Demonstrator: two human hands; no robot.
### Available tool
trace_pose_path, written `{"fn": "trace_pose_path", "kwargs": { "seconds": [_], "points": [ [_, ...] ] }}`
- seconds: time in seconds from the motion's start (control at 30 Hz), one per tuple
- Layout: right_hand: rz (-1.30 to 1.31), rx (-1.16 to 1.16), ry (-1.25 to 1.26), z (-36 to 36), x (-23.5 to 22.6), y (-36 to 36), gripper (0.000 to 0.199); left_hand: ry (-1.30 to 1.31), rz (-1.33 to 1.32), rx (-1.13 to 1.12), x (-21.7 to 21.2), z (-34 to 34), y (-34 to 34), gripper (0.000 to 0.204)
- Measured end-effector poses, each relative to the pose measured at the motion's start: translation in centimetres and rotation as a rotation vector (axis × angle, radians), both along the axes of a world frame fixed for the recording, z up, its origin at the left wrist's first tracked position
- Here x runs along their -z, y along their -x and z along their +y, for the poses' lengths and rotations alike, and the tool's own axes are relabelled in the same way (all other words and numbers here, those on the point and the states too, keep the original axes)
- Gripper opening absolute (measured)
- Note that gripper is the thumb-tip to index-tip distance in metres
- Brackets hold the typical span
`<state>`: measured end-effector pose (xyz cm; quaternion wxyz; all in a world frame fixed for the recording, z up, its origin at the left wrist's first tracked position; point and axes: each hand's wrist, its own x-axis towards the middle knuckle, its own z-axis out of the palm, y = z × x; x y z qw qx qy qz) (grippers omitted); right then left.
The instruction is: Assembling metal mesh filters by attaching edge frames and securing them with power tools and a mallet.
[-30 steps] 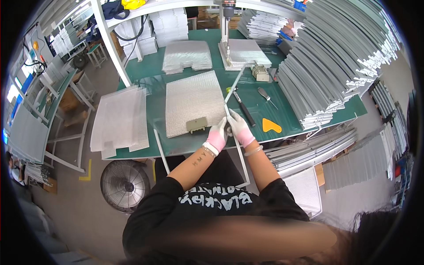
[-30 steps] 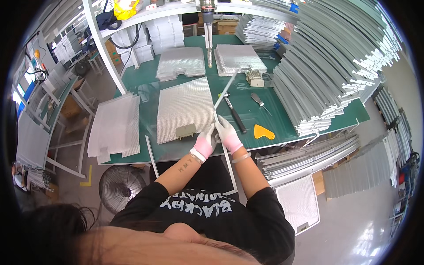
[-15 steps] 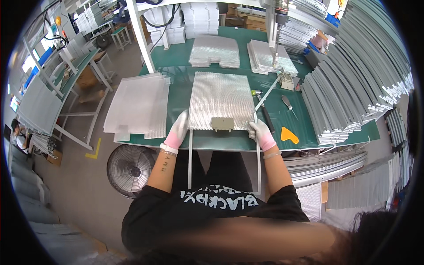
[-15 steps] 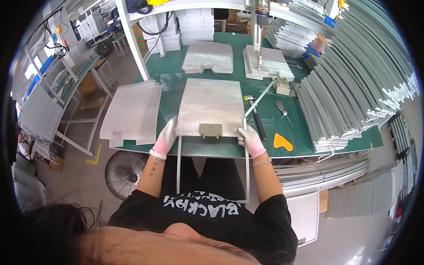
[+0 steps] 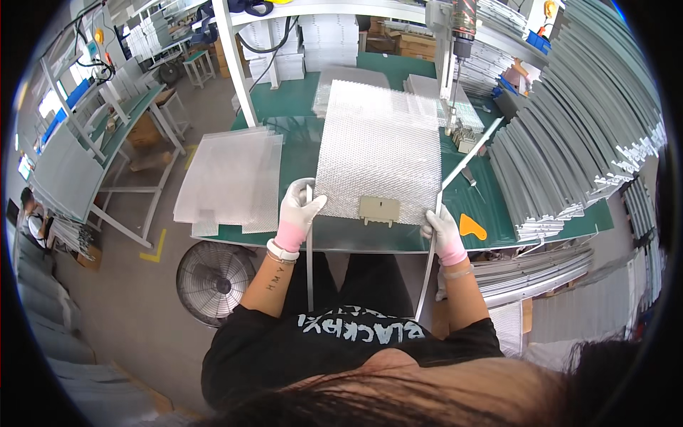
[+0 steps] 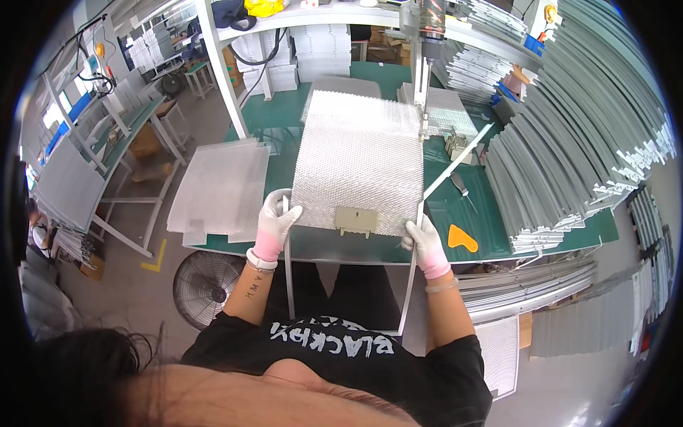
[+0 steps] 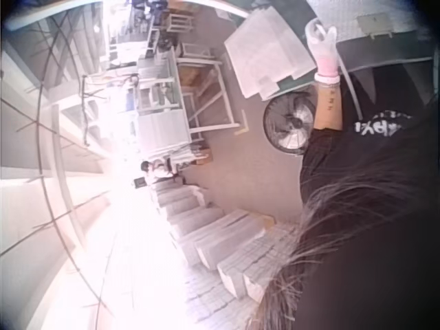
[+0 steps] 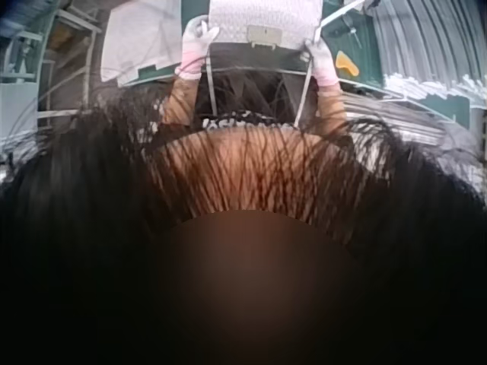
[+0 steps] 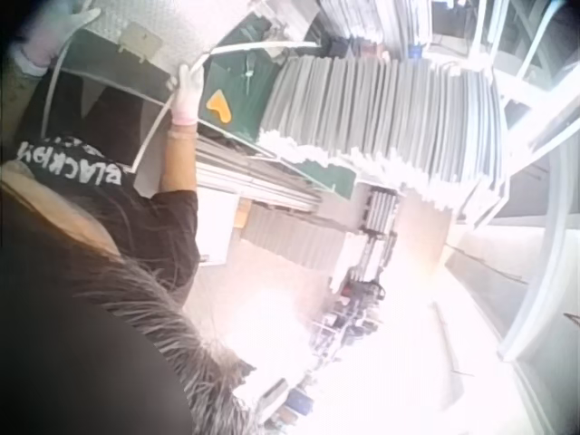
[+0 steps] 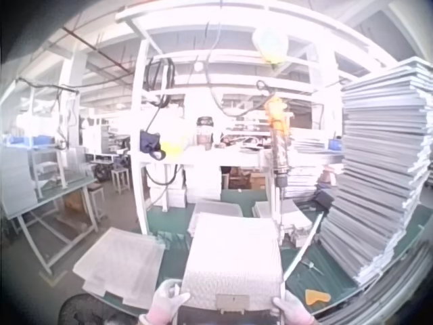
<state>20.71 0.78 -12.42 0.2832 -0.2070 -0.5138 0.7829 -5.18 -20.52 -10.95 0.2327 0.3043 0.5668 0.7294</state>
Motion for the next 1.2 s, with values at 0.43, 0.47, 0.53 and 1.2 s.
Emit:
{"fn": "trace_pose_path", "kwargs": {
  "seconds": [0.43,0.47,0.53,1.2],
  "points": [
    [0.082,-0.038,-0.204,-5.7,-3.6,-0.5,0.023,-0.096,0.220,0.176,-2.9,-10.1,-2.5,0.089],
    [0.093,-0.035,-0.229,-6.3,-3.6,-0.3,0.031,-0.102,0.232,0.154,-3.0,-10.7,-2.9,0.089],
    [0.115,-0.045,-0.262,-7.1,-4.4,0.9,0.038,-0.385,0.112,0.054,-3.4,-11.3,-3.5,0.089],
    [0.220,0.520,-0.954,0.6,-14.4,5.6,0.006,-0.466,0.246,-0.093,-11.6,1.4,3.5,0.019]
  ]
}}
